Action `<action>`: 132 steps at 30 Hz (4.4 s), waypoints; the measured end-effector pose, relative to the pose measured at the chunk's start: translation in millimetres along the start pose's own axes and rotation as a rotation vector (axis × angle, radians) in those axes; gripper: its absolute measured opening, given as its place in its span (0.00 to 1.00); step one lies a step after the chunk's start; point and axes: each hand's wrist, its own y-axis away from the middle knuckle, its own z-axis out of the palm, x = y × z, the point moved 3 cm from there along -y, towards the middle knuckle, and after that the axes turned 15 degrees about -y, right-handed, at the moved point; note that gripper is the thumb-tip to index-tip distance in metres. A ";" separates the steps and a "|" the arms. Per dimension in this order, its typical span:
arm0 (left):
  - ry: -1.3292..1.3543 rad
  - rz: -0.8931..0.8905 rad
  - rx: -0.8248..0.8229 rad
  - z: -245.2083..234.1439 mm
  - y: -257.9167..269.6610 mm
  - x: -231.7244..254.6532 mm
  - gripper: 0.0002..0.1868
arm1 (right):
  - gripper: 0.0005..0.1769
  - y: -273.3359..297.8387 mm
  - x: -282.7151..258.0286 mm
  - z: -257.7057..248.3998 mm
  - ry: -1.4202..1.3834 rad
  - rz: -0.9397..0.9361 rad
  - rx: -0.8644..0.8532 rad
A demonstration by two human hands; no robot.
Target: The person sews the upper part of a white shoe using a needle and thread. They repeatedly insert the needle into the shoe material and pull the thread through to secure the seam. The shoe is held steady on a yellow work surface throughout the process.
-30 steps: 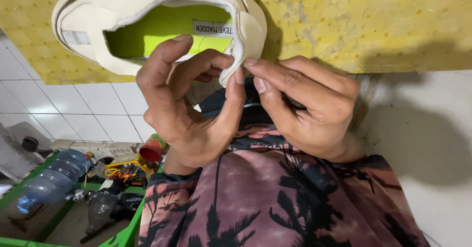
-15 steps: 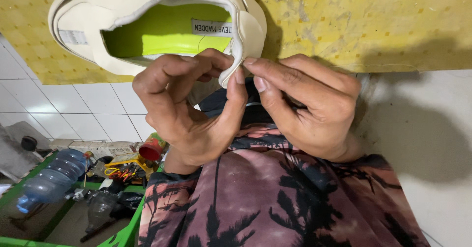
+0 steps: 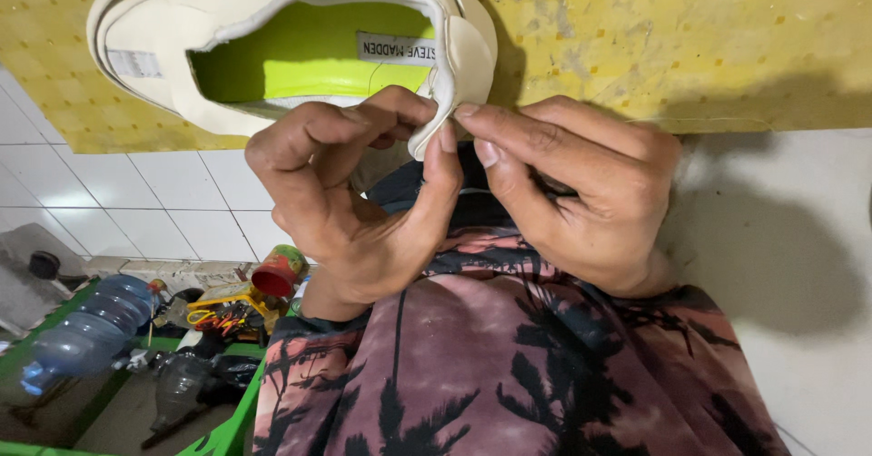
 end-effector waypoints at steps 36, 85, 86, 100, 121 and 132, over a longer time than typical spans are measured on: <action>0.038 0.311 0.260 11.0 -9.9 -5.5 0.19 | 0.16 -16.8 -16.1 -3.8 0.285 0.060 -0.278; -0.173 0.331 -0.236 -24.5 -36.0 -1.5 0.03 | 0.12 -5.1 -6.8 -27.9 0.598 -0.033 -0.150; -0.172 0.335 -0.236 -30.8 -40.5 1.2 0.03 | 0.12 -5.3 -8.1 -25.5 0.601 -0.034 -0.147; -0.438 0.550 -0.278 -7.8 -36.1 1.5 0.10 | 0.09 -6.5 -8.8 -14.8 0.568 0.031 -0.101; -0.267 0.553 -0.270 -10.8 -43.7 -1.3 0.02 | 0.07 25.6 34.1 -18.7 -0.908 0.030 0.093; -0.492 0.513 -0.132 -3.2 -37.8 -0.9 0.05 | 0.35 28.3 12.9 -33.1 -0.549 0.203 -0.182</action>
